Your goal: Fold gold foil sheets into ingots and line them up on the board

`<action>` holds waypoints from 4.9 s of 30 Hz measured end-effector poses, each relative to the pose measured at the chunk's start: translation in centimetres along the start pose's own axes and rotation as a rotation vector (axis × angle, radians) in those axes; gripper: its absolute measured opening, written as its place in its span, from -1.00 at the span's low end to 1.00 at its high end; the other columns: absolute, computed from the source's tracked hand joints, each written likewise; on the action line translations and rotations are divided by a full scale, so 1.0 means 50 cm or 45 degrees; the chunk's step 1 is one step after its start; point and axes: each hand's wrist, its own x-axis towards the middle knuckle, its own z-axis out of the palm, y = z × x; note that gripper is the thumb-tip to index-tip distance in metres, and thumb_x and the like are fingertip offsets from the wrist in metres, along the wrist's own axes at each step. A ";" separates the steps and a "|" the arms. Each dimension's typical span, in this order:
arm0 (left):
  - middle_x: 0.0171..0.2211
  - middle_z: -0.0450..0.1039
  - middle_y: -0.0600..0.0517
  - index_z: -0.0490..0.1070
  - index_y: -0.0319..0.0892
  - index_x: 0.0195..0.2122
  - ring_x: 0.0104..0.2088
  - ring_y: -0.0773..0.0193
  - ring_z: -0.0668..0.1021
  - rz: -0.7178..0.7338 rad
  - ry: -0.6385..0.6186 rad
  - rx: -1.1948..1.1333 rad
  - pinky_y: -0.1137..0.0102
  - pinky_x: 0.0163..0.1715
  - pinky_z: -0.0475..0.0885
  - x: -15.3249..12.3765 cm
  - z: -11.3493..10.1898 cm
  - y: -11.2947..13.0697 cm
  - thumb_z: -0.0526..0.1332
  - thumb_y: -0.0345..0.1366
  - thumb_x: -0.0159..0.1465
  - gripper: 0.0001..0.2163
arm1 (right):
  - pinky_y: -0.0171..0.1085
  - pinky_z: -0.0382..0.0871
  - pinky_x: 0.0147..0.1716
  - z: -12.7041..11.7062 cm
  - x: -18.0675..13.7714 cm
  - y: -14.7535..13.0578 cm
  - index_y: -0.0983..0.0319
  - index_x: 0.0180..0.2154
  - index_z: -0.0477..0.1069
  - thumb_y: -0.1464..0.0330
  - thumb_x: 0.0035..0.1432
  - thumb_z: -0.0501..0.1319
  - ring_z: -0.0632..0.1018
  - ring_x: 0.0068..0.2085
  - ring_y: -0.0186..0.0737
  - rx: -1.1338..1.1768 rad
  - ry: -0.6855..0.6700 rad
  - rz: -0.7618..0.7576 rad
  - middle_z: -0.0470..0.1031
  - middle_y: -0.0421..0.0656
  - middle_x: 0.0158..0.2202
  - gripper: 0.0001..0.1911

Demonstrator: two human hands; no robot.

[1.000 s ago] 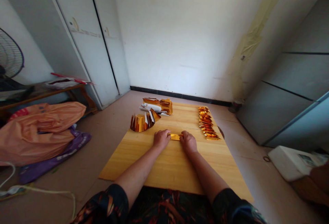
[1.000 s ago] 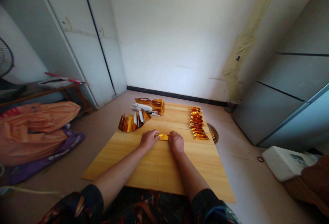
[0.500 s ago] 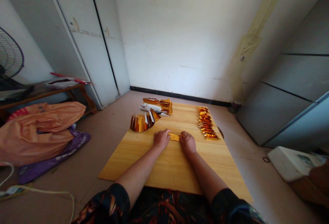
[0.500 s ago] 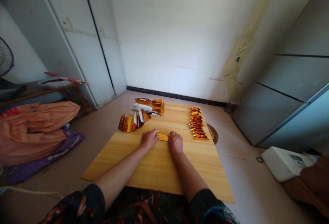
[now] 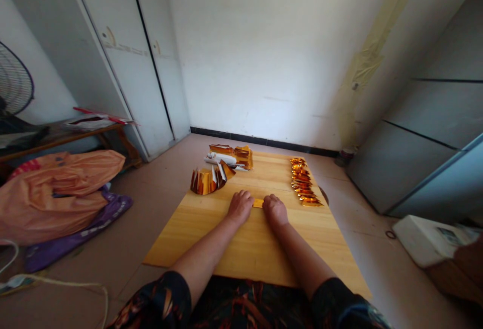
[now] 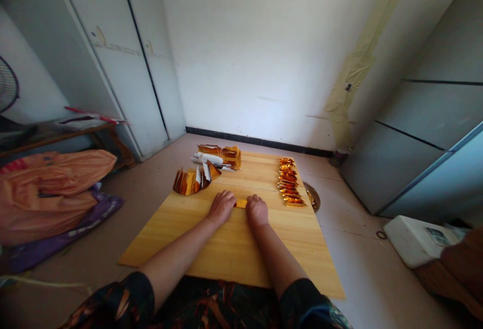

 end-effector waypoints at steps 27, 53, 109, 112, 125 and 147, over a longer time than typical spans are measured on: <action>-0.23 0.49 0.06 0.57 0.09 -0.32 -0.09 0.18 0.42 -0.347 -0.016 -0.241 0.25 -0.07 0.20 0.000 -0.007 -0.024 0.22 -0.24 0.14 -0.86 | -0.16 0.34 -0.20 -0.050 0.032 -0.047 0.23 -0.04 0.32 0.07 -0.04 0.25 0.48 -0.04 0.01 0.138 -0.301 0.407 0.41 0.08 -0.01 -0.44; -0.18 0.51 0.10 0.45 0.09 -0.06 -0.10 0.22 0.42 -0.320 -0.089 -0.292 0.32 -0.10 0.18 -0.005 -0.015 -0.036 0.12 -0.31 0.20 -0.70 | -0.43 0.19 -0.40 -0.009 0.034 0.050 0.21 -0.23 0.49 0.44 0.04 0.22 0.49 -0.29 -0.32 0.310 -0.198 0.123 0.48 -0.14 -0.25 -0.81; -0.38 0.47 0.01 0.47 -0.17 -0.47 -0.27 0.28 0.45 0.034 0.135 -0.327 0.40 -0.22 0.30 -0.020 0.007 -0.026 0.13 -0.36 0.20 -0.84 | -0.42 0.21 -0.28 -0.003 -0.039 0.056 0.20 -0.35 0.49 0.36 0.24 0.05 0.46 -0.27 -0.33 0.370 0.055 -0.128 0.50 -0.17 -0.32 -0.75; -0.38 0.45 0.00 0.45 -0.17 -0.46 -0.28 0.27 0.46 -0.061 0.094 -0.249 0.41 -0.26 0.30 -0.013 0.008 -0.019 0.12 -0.35 0.20 -0.84 | -0.43 0.18 -0.36 -0.008 -0.035 0.041 0.19 -0.34 0.50 0.34 0.23 0.05 0.48 -0.30 -0.34 0.313 0.032 0.025 0.51 -0.16 -0.32 -0.74; -0.32 0.42 -0.01 0.41 -0.16 -0.41 -0.27 0.24 0.46 -0.158 -0.017 -0.067 0.40 -0.30 0.29 -0.011 -0.006 -0.007 0.13 -0.24 0.22 -0.85 | -0.42 0.14 -0.38 -0.003 -0.034 0.030 0.19 -0.35 0.47 0.35 0.16 0.12 0.47 -0.33 -0.35 0.210 0.084 0.116 0.48 -0.17 -0.32 -0.84; -0.23 0.38 -0.04 0.36 -0.12 -0.27 -0.13 0.15 0.38 -0.118 0.116 0.036 0.30 -0.17 0.24 -0.023 -0.006 0.013 0.17 -0.29 0.22 -0.93 | -0.34 0.16 -0.28 -0.009 -0.033 0.010 0.16 -0.27 0.43 0.38 0.21 0.10 0.40 -0.15 -0.22 -0.007 0.108 -0.128 0.43 -0.10 -0.20 -0.86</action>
